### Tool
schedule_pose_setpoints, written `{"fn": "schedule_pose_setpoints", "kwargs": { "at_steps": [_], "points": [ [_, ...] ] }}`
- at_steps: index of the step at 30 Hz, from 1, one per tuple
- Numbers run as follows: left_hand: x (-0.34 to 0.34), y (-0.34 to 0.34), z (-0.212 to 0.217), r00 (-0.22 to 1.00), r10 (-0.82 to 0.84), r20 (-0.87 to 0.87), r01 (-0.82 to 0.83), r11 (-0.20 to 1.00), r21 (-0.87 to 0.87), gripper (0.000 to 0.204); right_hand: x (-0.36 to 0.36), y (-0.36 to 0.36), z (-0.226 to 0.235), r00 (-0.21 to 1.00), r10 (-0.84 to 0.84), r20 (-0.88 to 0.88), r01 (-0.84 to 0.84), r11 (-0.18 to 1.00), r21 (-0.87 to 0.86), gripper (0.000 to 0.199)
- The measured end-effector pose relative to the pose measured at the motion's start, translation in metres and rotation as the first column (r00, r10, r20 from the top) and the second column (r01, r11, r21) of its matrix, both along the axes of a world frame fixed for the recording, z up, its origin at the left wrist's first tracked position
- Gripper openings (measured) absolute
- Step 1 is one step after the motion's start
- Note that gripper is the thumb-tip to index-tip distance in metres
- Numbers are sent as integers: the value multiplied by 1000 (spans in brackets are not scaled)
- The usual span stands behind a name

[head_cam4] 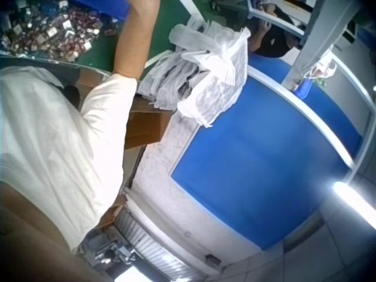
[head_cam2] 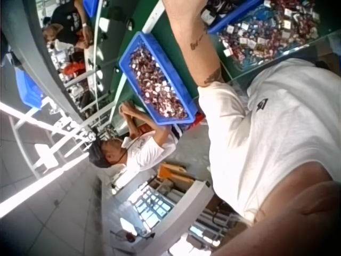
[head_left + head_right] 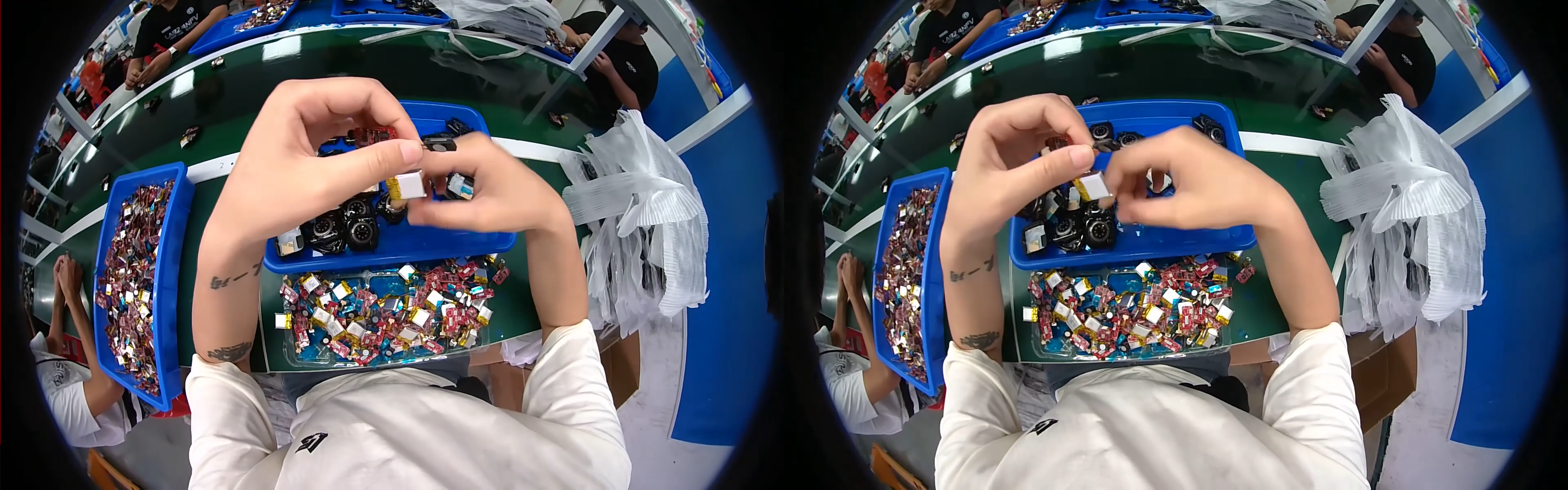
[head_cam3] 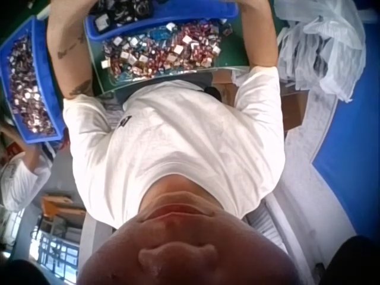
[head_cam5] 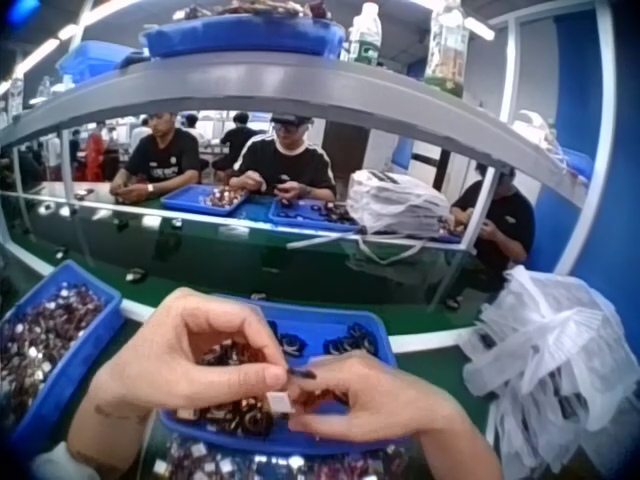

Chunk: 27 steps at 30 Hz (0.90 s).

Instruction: Assemble small electronic components by connecting battery modules and lenses into plastic housings.

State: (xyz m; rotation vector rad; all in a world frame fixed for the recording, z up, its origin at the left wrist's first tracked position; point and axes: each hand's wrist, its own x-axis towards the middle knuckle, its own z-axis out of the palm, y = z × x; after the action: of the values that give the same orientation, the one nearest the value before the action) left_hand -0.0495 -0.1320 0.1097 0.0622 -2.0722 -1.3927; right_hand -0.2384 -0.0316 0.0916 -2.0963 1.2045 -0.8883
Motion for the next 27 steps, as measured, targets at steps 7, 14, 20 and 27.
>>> {"fn": "schedule_pose_setpoints", "kwargs": {
  "at_steps": [7, 14, 20, 27],
  "points": [
    [1, -1, 1, 992, 64, -111, -47, 988, 148, 11, 9, -11, -33, 853, -190, -486, 196, 980, -39, 24],
    [1, -1, 0, 979, 168, -113, -164, 985, 45, 10, 3, -27, -53, 762, -192, -618, 196, 979, -63, 26],
    [2, 1, 2, 973, 217, -73, -214, 976, 43, 11, -2, -30, -56, 778, -256, -573, 134, 960, -248, 28],
    [1, 0, 1, 968, 239, -82, -237, 971, 32, 12, 5, -25, -43, 836, -165, -523, 158, 986, -58, 35]
  ]
}}
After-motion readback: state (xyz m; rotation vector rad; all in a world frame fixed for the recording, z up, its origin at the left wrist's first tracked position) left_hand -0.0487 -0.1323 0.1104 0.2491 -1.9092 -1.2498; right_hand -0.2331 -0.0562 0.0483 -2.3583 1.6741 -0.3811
